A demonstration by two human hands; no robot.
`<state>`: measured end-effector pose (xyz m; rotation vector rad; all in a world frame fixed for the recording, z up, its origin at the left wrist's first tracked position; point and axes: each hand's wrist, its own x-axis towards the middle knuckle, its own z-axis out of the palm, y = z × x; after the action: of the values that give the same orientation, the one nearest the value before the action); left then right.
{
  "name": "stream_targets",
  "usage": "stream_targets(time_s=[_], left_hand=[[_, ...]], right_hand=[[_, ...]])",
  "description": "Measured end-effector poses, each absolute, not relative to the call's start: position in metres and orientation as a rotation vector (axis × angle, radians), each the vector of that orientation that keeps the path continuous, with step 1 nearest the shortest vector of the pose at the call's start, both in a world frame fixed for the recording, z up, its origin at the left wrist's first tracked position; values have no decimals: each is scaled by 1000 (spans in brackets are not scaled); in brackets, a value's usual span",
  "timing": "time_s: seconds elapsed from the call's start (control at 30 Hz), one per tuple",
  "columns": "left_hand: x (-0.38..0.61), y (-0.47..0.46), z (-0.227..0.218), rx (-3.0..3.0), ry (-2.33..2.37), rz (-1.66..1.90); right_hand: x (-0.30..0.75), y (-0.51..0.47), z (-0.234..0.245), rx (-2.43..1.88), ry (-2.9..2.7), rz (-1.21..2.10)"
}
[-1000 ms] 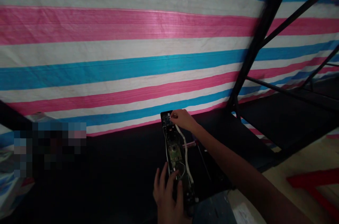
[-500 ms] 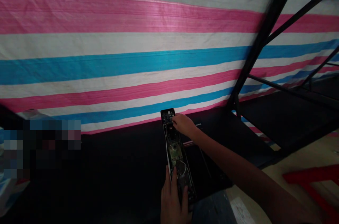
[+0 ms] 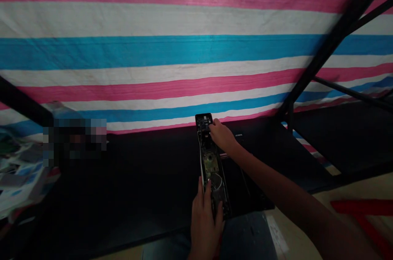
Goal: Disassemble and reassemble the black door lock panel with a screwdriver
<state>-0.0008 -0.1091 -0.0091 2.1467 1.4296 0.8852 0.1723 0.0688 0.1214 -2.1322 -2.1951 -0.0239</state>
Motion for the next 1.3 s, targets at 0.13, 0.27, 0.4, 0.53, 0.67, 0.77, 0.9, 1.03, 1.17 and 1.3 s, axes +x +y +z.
stream_targets(time_s=[0.13, 0.27, 0.4, 0.53, 0.67, 0.77, 0.9, 1.03, 1.17, 1.3], left_hand=[[0, -109, -9, 2142, 1430, 868], [1, -109, -8, 2110, 1437, 851], [0, -111, -4, 2059, 1446, 775], [-1, -112, -2, 2018, 1431, 719], [-1, -113, -1, 1969, 1439, 694], [-1, -113, 4, 1930, 1424, 661], [-3, -107, 14, 1864, 1398, 611], [-7, -99, 20, 1820, 1374, 553], [-11, -96, 20, 1819, 1348, 499], [-11, -95, 18, 1781, 1359, 484]], right_hand=[[173, 67, 120, -2128, -2201, -47], [175, 68, 120, -2125, -2231, -42], [176, 71, 121, -2117, -2271, -29], [177, 74, 119, -2108, -2293, -39], [176, 73, 115, -2091, -2298, -69], [176, 71, 111, -2097, -2292, -122], [173, 72, 109, -2133, -2264, -175], [171, 76, 112, -2153, -2313, -140], [170, 79, 114, -2144, -2325, -107], [172, 81, 112, -2113, -2349, -139]])
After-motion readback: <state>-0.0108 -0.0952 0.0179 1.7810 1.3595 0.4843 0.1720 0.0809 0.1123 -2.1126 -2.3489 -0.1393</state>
